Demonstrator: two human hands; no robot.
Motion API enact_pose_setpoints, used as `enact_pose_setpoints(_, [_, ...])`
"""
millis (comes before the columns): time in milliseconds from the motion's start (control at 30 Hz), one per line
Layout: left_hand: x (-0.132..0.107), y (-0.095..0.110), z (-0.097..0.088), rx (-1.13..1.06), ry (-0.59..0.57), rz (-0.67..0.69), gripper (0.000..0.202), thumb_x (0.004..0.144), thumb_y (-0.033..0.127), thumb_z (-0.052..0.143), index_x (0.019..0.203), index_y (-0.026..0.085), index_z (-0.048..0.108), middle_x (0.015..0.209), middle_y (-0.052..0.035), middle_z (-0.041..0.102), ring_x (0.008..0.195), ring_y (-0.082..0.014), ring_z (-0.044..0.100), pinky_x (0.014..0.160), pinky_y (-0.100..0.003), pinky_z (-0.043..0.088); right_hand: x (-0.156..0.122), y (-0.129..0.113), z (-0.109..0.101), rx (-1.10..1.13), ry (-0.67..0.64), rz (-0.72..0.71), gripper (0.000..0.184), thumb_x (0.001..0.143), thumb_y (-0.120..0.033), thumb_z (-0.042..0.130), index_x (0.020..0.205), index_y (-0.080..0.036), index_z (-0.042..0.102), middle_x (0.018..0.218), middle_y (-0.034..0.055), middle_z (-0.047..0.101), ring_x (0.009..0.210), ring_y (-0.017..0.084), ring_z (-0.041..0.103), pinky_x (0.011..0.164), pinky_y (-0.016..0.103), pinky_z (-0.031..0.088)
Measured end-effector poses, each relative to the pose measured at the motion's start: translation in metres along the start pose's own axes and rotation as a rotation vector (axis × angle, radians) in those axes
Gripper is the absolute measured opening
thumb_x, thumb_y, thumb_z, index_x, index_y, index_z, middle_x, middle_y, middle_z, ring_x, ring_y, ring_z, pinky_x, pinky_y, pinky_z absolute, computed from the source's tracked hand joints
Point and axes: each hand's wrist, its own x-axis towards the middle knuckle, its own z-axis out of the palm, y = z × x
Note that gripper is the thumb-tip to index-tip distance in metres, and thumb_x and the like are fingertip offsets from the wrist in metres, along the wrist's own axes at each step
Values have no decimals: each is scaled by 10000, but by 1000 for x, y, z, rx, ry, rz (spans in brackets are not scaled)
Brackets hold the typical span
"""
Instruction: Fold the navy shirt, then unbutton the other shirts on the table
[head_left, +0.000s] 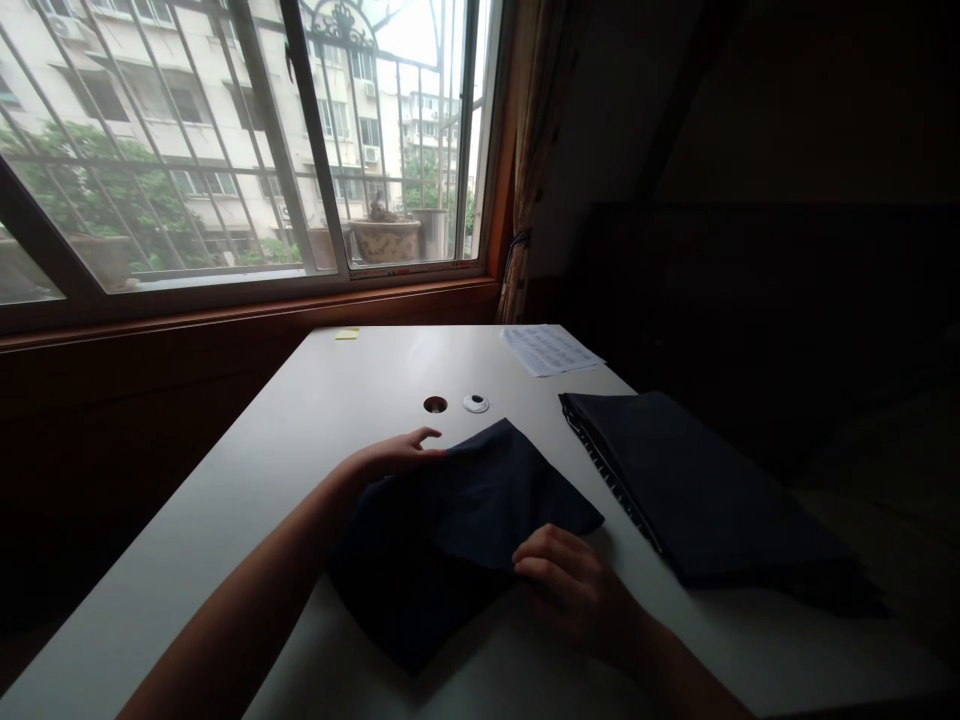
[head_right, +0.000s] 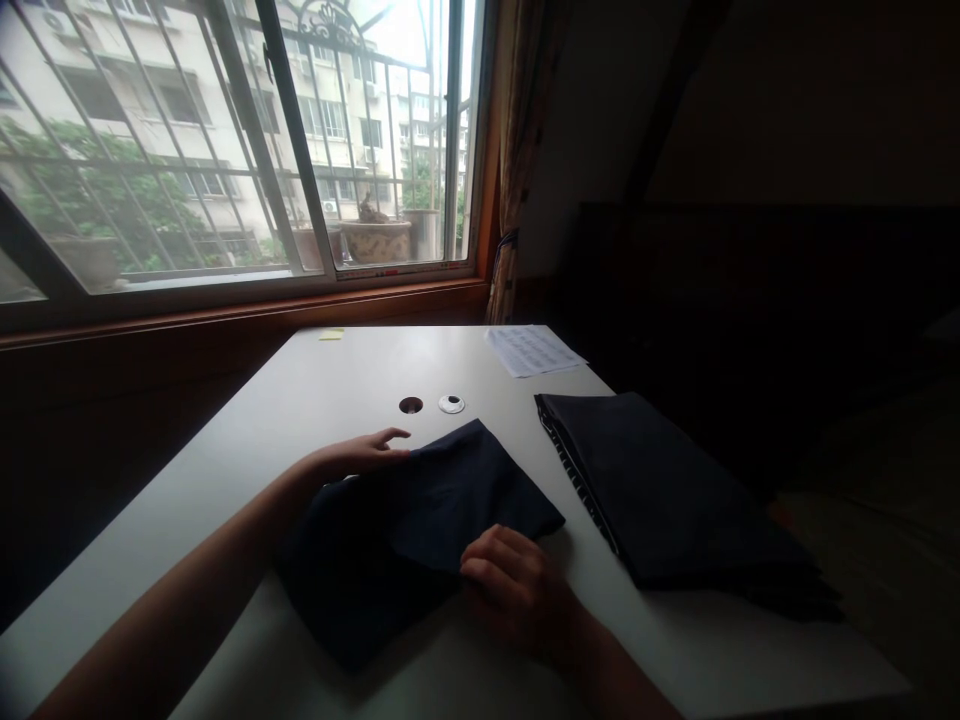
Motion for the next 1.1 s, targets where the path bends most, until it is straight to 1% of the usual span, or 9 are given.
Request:
enact_pose_setpoints(133, [13, 3, 3, -24, 18, -82, 852, 799, 702, 595, 1480, 228, 400, 1211, -155, 687, 975, -292, 667, 757, -337, 492, 0, -4, -6, -57, 26, -25, 336, 805, -18, 562, 1065, -231, 575, 931, 52, 696, 838, 201, 648, 758, 360, 552])
enact_pose_setpoints(267, [24, 6, 11, -78, 31, -33, 940, 697, 560, 769, 1502, 278, 372, 1302, -136, 648, 1088, -311, 643, 809, -325, 491, -1, -3, -14, -87, 37, -5, 348, 807, -31, 560, 1081, -246, 572, 942, 53, 693, 845, 206, 661, 761, 365, 560])
enact_pose_setpoints(333, [25, 6, 14, -110, 41, -6, 972, 671, 494, 807, 1508, 258, 372, 1311, -141, 639, 1101, -309, 642, 821, -320, 498, -3, -1, -17, -107, 38, 3, 339, 808, -33, 558, 1074, -244, 566, 931, 53, 686, 847, 209, 660, 775, 376, 563])
enact_pose_setpoints(433, [22, 4, 13, -156, 67, 25, 948, 768, 477, 728, 1550, 204, 266, 1222, -142, 675, 996, -261, 682, 782, -306, 518, -5, -2, -15, -136, 46, -2, 331, 810, -38, 564, 1073, -239, 561, 914, 51, 680, 846, 211, 654, 811, 393, 559])
enact_pose_setpoints(533, [14, 1, 3, -157, 100, 72, 869, 848, 469, 648, 1559, 217, 217, 1114, -104, 702, 876, -215, 692, 722, -283, 514, 0, -8, -8, -126, 51, -36, 306, 834, -58, 553, 1082, -235, 568, 891, 44, 679, 808, 198, 643, 796, 376, 552])
enact_pose_setpoints(700, [-2, 2, -25, -20, 185, 139, 767, 821, 349, 666, 1515, 273, 349, 893, -8, 671, 773, -181, 623, 724, -281, 471, 31, -32, 15, -112, -5, -138, 197, 889, -79, 526, 1031, -198, 593, 809, 36, 655, 709, 172, 590, 706, 333, 515])
enact_pose_setpoints(800, [-14, 4, -43, 166, 212, 213, 675, 847, 348, 617, 1487, 281, 416, 931, -26, 665, 834, -209, 614, 777, -311, 469, 56, -49, 32, -101, -21, -200, 108, 926, -123, 515, 967, -172, 601, 768, 37, 616, 664, 166, 526, 632, 323, 476])
enact_pose_setpoints(900, [-31, 2, -62, 359, 203, 276, 628, 892, 397, 541, 1493, 268, 418, 1002, -59, 672, 876, -238, 627, 790, -338, 481, 79, -65, 48, -115, -36, -268, 137, 943, -130, 492, 861, -162, 597, 750, 30, 576, 620, 149, 451, 590, 321, 436])
enact_pose_setpoints(1100, [-66, -25, -79, 330, 192, 210, 552, 868, 418, 569, 1407, 304, 531, 1022, -47, 687, 884, -235, 641, 796, -331, 499, 108, -89, 74, -141, -85, -374, 148, 927, -124, 522, 801, -144, 598, 746, 14, 512, 603, 137, 395, 511, 301, 344])
